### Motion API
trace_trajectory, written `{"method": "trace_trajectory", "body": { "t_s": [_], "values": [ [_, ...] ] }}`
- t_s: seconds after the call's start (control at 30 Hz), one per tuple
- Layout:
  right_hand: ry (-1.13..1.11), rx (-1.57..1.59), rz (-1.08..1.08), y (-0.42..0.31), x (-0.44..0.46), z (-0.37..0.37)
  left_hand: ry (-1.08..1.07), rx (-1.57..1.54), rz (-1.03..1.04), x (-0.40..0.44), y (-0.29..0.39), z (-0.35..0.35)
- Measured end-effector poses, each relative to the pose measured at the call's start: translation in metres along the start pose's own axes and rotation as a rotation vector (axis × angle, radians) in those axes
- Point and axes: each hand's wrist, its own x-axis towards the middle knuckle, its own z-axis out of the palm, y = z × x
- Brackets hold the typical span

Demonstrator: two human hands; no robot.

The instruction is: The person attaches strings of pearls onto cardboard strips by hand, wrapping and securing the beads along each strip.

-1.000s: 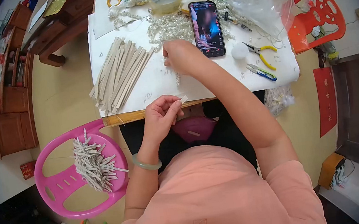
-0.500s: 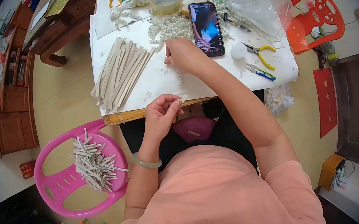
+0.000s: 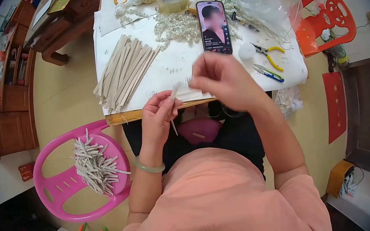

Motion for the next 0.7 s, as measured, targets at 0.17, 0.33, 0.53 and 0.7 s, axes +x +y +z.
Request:
{"method": "trace_trajectory", "body": {
  "t_s": [0.17, 0.33, 0.53, 0.7],
  "values": [
    [-0.071, 0.177, 0.15, 0.034, -0.029, 0.03, 0.09, 0.012, 0.095, -0.007, -0.004, 0.022],
    [0.16, 0.049, 0.082, 0.064, -0.021, 0.043, 0.052, -0.02, 0.039, -0.014, -0.009, 0.023],
    [0.183, 0.177, 0.064, 0.068, -0.015, 0.043, -0.007, -0.1, -0.01, -0.015, -0.007, 0.022],
    [0.154, 0.172, 0.118, 0.062, -0.013, 0.034, -0.09, 0.007, 0.015, -0.013, -0.003, 0.019]
  ]
}}
